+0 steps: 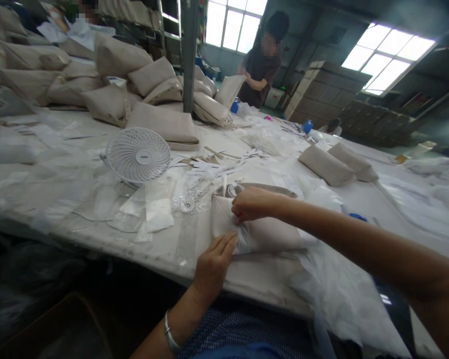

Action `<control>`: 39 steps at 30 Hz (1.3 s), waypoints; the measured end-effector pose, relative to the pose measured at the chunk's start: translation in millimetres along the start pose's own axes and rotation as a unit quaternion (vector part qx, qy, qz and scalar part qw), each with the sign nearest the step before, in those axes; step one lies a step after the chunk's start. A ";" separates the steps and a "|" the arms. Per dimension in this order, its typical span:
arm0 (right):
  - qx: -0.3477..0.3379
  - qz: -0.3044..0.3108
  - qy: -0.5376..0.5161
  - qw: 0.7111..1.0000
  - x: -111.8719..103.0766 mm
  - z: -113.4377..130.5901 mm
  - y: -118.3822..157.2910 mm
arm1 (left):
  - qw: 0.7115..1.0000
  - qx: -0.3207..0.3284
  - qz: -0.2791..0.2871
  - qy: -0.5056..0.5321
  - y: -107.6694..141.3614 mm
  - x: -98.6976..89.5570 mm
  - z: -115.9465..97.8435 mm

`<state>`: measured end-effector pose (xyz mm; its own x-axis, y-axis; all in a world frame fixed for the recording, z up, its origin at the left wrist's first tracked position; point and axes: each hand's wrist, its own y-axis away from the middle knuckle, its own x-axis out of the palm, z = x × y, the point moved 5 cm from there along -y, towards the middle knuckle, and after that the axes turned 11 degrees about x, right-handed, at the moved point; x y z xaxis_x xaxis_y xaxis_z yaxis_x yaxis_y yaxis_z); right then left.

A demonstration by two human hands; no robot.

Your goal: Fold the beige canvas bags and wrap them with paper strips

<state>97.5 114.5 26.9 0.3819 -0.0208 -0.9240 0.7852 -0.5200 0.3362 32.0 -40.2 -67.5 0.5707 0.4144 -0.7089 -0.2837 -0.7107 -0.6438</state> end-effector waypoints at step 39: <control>0.282 -0.048 -0.927 0.242 149.6 53.6 140.6 | 0.904 -0.331 -0.050 0.267 -24.2 17.6 61.6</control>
<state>238.9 -7.5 -73.9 -0.9105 -0.0612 0.4090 0.3565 -0.6175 0.7012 1.5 19.3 -82.1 0.9088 0.2869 -0.3029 0.2113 -0.9425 -0.2588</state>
